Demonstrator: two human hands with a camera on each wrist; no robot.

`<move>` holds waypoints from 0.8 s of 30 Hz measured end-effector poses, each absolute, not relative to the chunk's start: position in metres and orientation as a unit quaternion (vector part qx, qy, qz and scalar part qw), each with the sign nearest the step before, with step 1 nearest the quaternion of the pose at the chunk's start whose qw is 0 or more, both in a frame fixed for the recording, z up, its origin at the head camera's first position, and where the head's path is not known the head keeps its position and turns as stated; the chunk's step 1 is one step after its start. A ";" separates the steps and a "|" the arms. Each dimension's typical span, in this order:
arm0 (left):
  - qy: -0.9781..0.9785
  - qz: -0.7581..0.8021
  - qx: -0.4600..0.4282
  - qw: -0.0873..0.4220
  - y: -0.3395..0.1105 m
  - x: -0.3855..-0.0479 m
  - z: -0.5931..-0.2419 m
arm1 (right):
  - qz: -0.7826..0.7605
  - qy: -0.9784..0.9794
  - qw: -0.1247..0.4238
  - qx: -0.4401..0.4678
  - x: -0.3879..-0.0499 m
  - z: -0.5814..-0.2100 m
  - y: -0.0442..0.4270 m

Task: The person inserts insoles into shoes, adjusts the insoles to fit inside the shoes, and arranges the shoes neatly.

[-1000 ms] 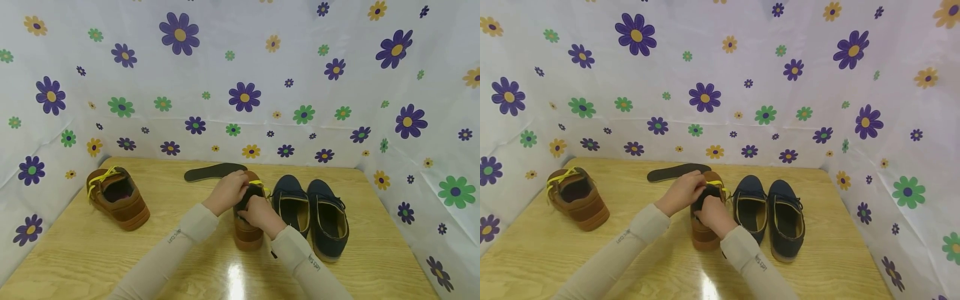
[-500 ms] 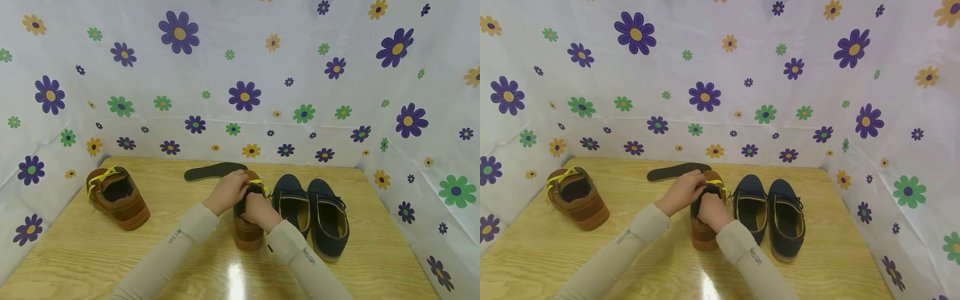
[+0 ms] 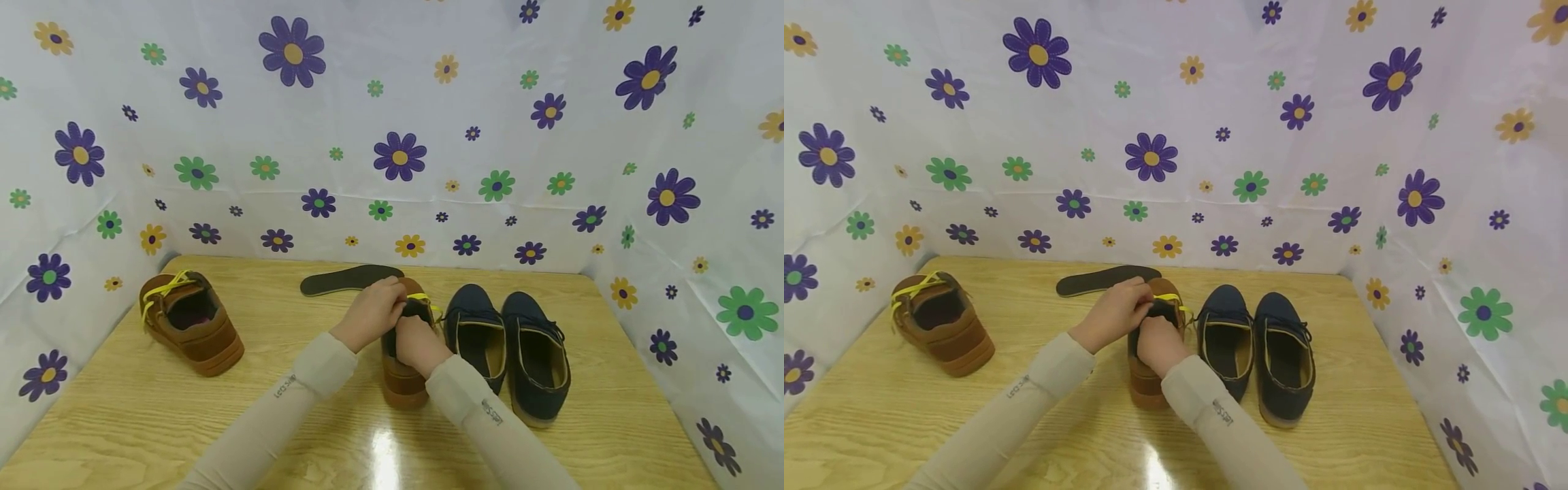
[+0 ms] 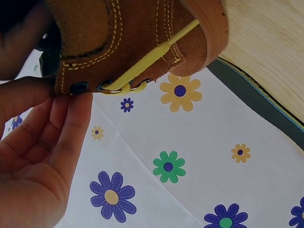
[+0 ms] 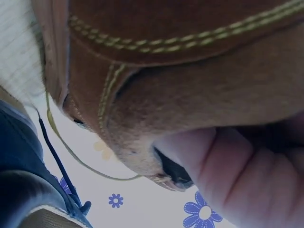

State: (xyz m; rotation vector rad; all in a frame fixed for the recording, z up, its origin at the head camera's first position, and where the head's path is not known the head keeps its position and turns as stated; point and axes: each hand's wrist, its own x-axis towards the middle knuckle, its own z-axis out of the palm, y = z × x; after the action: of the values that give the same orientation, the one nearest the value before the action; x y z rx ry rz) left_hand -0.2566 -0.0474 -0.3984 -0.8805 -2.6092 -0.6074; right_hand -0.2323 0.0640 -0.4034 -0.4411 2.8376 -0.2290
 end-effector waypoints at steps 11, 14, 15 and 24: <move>-0.908 -0.221 -0.315 0.169 -0.047 -0.256 -0.397 | -0.044 0.983 0.081 -0.160 -0.234 -0.411 0.062; -0.909 -0.219 -0.312 0.171 -0.047 -0.257 -0.398 | -0.041 0.984 0.067 -0.161 -0.234 -0.410 0.061; -0.909 -0.218 -0.311 0.170 -0.047 -0.257 -0.398 | -0.042 0.984 0.069 -0.160 -0.234 -0.409 0.061; -0.913 -0.240 -0.291 0.154 -0.047 -0.256 -0.398 | -0.078 0.979 0.084 -0.167 -0.238 -0.411 0.061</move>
State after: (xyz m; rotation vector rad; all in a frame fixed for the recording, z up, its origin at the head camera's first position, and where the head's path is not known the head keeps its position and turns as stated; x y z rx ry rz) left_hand -0.2555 -0.0471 -0.3977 -0.8350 -2.6186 -0.6881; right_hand -0.2385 0.0610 -0.4115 -0.4979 2.9222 -0.2332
